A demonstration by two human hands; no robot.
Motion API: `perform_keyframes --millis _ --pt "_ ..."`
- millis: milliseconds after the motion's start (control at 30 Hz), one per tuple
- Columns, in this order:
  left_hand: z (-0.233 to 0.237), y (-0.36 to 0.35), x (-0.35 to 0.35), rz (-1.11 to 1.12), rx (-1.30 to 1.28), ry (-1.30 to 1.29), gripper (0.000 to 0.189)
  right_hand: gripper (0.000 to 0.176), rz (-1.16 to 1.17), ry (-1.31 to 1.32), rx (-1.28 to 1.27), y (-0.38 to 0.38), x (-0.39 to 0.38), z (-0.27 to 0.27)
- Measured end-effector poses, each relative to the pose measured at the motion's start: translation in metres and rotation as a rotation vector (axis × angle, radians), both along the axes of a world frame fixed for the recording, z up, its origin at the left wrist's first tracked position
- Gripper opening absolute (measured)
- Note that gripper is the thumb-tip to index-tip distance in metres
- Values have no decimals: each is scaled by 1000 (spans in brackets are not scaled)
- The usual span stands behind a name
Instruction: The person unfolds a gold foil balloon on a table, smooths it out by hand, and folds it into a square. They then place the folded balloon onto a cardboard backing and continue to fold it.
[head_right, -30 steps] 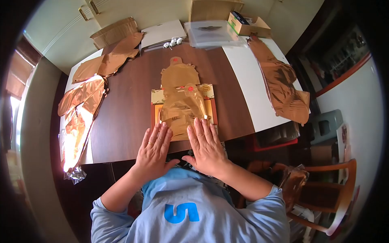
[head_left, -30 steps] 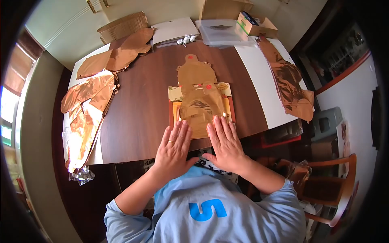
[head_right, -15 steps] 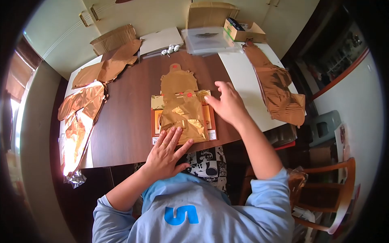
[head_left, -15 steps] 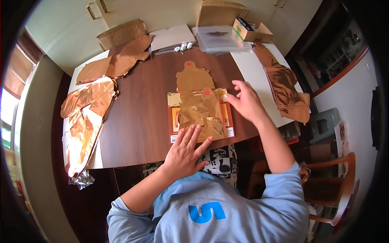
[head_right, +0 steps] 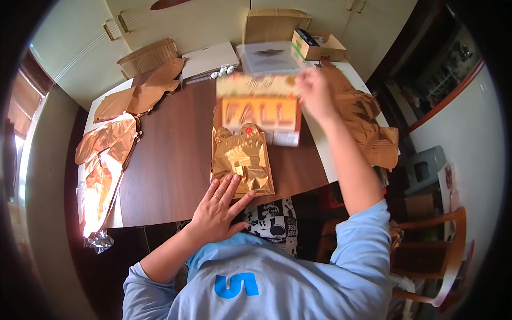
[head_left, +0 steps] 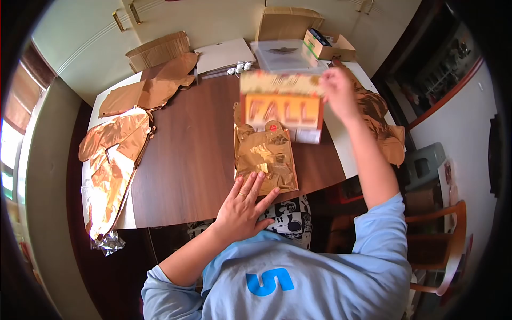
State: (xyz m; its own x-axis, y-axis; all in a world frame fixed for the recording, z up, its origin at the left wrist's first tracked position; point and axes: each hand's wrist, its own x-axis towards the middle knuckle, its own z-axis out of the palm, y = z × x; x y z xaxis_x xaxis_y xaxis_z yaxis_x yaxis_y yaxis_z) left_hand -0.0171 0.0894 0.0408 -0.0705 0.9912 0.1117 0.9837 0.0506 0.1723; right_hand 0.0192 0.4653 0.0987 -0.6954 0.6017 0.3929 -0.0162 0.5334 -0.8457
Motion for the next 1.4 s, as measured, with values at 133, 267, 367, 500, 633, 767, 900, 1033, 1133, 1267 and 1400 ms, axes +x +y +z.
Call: perform_keyframes --millis 133,267,367,500,633,767,900,1033,1133,1267,1400 --pt "-1 -1 -2 -9 17 -16 76 22 -52 222 4 4 18 74" --pt "0 -3 -1 0 55 -37 77 21 107 279 -260 -16 42 108" --pt "1 -6 1 -43 189 -81 74 20 103 88 -437 -46 54 95" --pt "-12 -30 18 -342 552 -87 48 14 167 -311 -566 -79 55 17" --pt "21 -31 27 -260 493 -76 51 14 161 -481 -345 -90 48 -39" --pt "35 13 -4 5 346 -87 61 14 93 -599 -126 -94 39 -30" --pt "2 28 -30 31 207 -116 62 28 51 -555 277 -72 28 -52" --pt "1 30 -41 -19 190 -145 62 42 21 -589 -52 -50 -17 -57" --pt "6 33 -52 -52 189 -168 62 37 65 -778 -195 -46 -44 -42" --pt "8 36 -65 -92 191 -208 64 33 177 -808 -175 -34 -63 -49" --pt "7 39 -73 -108 190 -203 66 36 178 -862 -265 -42 -65 -33"
